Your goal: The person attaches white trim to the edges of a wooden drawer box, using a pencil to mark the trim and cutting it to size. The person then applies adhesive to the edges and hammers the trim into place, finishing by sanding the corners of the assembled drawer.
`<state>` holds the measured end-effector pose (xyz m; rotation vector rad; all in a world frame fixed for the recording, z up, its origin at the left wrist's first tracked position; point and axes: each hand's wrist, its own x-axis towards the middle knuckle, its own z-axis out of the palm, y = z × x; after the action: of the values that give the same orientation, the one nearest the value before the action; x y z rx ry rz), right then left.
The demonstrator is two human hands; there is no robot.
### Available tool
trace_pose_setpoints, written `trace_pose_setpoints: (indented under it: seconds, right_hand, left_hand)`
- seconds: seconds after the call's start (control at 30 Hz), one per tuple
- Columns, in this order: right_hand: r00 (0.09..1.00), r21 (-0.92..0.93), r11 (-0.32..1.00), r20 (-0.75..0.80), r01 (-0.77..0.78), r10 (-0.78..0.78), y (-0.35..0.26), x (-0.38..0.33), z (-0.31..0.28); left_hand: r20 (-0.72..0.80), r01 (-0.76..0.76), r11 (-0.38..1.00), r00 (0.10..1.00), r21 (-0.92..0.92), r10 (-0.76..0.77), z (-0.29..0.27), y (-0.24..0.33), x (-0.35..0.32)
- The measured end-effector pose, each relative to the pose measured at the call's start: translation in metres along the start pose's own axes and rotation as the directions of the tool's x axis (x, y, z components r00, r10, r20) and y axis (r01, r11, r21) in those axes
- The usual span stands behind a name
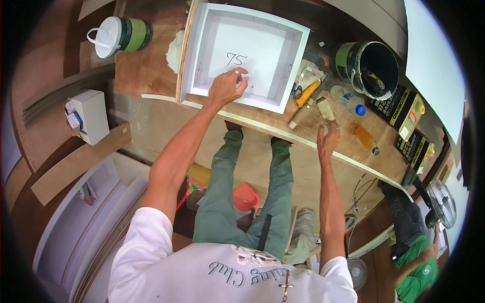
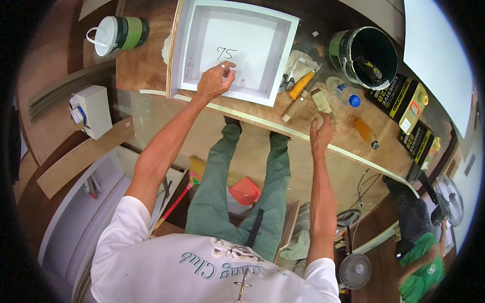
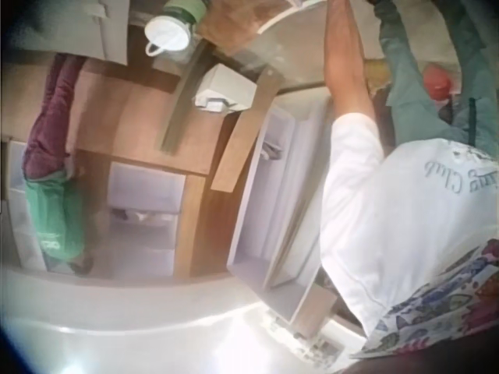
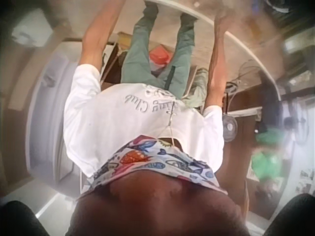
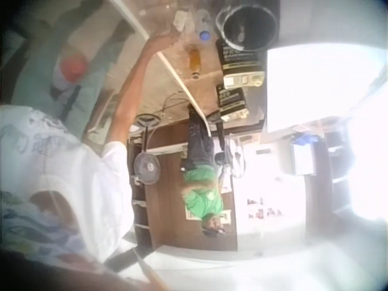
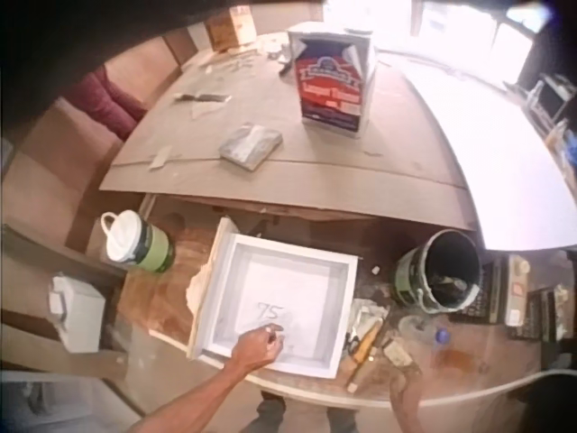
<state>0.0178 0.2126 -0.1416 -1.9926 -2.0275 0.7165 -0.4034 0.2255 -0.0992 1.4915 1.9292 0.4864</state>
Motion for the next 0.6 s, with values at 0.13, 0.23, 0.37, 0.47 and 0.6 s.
trace_pose_setpoints:
  seconds: [0.13, 0.23, 0.37, 0.47, 0.6]
  right_hand:
    - [0.998, 0.127, 0.991, 0.054, -0.039, 0.033, -0.055, -0.007, 0.013]
    - [0.985, 0.236, 0.959, 0.111, -0.159, 0.136, -0.084, 0.015, 0.010]
    - [0.987, 0.456, 0.877, 0.117, -0.151, 0.109, -0.128, 0.084, 0.018]
    - [0.980, 0.461, 0.868, 0.150, -0.184, 0.128, -0.173, 0.126, 0.033]
    - [0.924, 0.371, 0.870, 0.319, -0.325, 0.210, -0.175, 0.168, 0.068]
  left_hand:
    - [-0.160, -0.156, 0.986, 0.976, -0.064, 0.144, -0.021, -0.005, -0.021]
    - [-0.401, -0.258, 0.966, 0.887, -0.024, 0.227, -0.051, 0.008, -0.043]
    - [-0.612, -0.035, 0.999, 0.790, 0.010, 0.034, -0.099, -0.017, -0.053]
    - [-0.604, 0.052, 0.998, 0.794, -0.029, -0.059, -0.122, -0.041, -0.031]
    - [-0.346, 0.254, 0.939, 0.881, -0.231, -0.324, -0.120, -0.054, -0.003]
